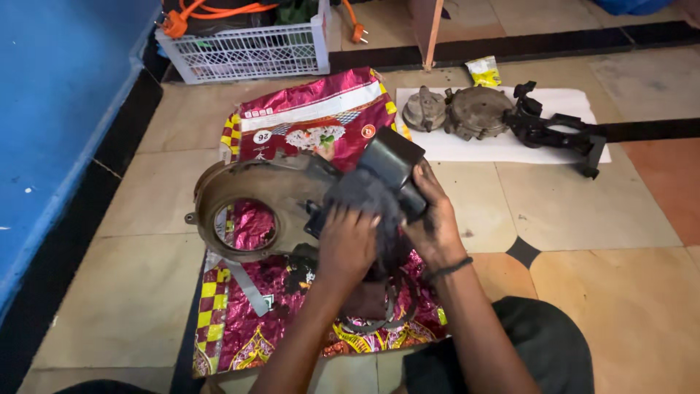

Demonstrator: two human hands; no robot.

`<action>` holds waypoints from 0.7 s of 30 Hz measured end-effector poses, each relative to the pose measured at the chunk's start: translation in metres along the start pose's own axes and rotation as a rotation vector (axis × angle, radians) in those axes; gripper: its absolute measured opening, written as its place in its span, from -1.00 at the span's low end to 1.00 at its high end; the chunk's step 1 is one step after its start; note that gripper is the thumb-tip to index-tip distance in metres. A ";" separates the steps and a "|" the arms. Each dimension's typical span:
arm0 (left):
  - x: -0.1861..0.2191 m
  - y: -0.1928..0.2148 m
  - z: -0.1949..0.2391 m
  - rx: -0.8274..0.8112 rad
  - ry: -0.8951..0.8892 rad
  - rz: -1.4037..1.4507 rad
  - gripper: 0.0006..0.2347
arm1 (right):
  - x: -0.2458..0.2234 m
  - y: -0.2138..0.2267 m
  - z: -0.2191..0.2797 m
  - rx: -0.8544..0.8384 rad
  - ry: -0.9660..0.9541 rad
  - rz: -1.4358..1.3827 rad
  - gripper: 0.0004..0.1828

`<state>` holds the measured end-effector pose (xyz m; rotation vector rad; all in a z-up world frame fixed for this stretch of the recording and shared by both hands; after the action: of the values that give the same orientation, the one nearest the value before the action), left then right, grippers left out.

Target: The person sits on the floor and wipes a large, dark mechanical part with a black cloth. They rotate the part to clean different surfaces, including the interior and exterior, while other mechanical components lie nearby on a patterned mat.

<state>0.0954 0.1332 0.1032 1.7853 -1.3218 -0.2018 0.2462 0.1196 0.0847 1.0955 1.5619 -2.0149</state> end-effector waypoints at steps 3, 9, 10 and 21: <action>-0.006 -0.002 0.011 -0.079 0.083 -0.042 -0.76 | 0.007 0.013 -0.005 0.056 -0.018 0.018 -0.49; 0.021 0.008 -0.043 0.214 -0.100 0.029 -0.75 | 0.015 -0.003 0.000 -0.102 -0.012 -0.144 -0.59; 0.024 0.003 -0.041 0.209 -0.100 0.075 -0.76 | 0.017 0.000 -0.001 -0.093 -0.020 -0.149 -0.61; -0.049 -0.025 0.053 -0.035 0.034 -0.060 -0.93 | 0.047 0.053 -0.030 0.253 -0.183 -0.050 -0.81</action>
<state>0.0611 0.1463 0.0359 1.7924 -1.2346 -0.2253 0.2640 0.1388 0.0121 0.9342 1.2823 -2.3221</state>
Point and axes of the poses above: each hand's wrist, its own z-axis away from the middle knuckle, its own y-axis out of the back of the hand, x = y × z, the point moved 6 cm from there along -z, towards the middle knuckle, and after that the axes turned 6 degrees about z, right-handed, at the moved point
